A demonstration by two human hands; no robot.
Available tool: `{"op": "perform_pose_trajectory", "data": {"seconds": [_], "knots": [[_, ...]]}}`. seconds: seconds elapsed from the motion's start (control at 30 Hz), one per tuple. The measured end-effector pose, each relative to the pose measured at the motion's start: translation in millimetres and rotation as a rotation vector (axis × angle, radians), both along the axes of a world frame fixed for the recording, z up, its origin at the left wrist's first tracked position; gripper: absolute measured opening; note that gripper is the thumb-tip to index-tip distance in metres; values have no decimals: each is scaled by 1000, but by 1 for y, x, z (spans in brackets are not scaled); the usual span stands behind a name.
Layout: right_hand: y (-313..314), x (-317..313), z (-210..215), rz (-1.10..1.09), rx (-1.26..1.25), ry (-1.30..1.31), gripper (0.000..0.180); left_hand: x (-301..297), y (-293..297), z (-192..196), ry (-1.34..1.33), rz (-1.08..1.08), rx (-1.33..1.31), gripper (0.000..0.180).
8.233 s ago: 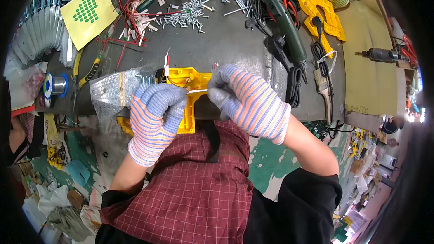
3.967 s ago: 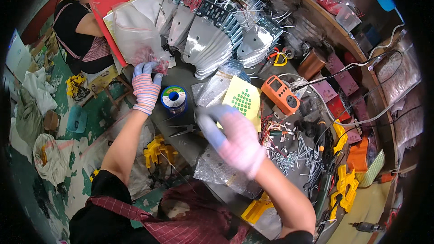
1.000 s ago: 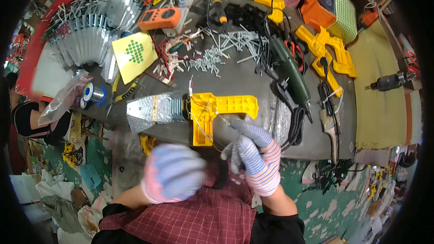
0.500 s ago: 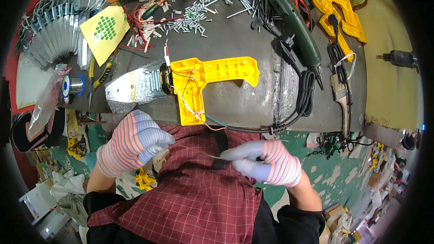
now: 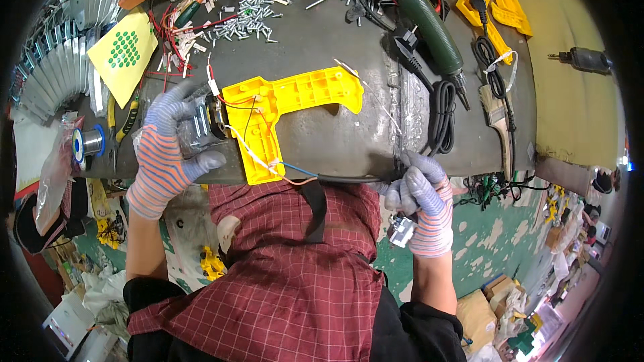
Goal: Assembling the internal wiring and plastic housing of a handheld power tool.
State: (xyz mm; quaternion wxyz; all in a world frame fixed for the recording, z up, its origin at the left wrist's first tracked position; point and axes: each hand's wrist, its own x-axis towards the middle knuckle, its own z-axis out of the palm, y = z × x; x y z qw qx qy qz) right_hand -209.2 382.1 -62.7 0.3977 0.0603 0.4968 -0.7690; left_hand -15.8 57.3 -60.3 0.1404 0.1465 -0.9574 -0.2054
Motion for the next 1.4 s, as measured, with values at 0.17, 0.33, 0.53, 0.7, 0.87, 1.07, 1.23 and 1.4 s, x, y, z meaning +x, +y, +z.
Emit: {"op": "perform_pose_trajectory", "data": {"seconds": [0.17, 0.33, 0.53, 0.7, 0.87, 1.07, 1.23, 1.4], "knots": [[-8, 5, 0, -62, 2, 124, 28, 2, -5, -21, 106, -48, -110, 69], [-22, 7, 8, -172, -120, 233, 34, 9, -10, -12, 111, -92, -92, 62], [-58, -17, 0, -252, -123, 404, 36, 20, -11, -13, 83, -58, -86, 62], [-89, -18, -7, -201, -141, 197, 32, 18, -12, -15, 117, -70, -80, 62], [-69, -7, -9, -196, -156, 233, 29, 19, -10, -15, 125, -61, -98, 64], [-73, 1, -7, -105, -85, 357, 27, 19, -12, -13, 126, -78, -98, 65], [-56, 14, 0, 106, 17, 497, 25, 19, -13, -10, 115, -81, -47, 63], [-24, 18, 10, 384, 103, 495, 24, 23, -13, -12, 84, -76, -64, 64]]}}
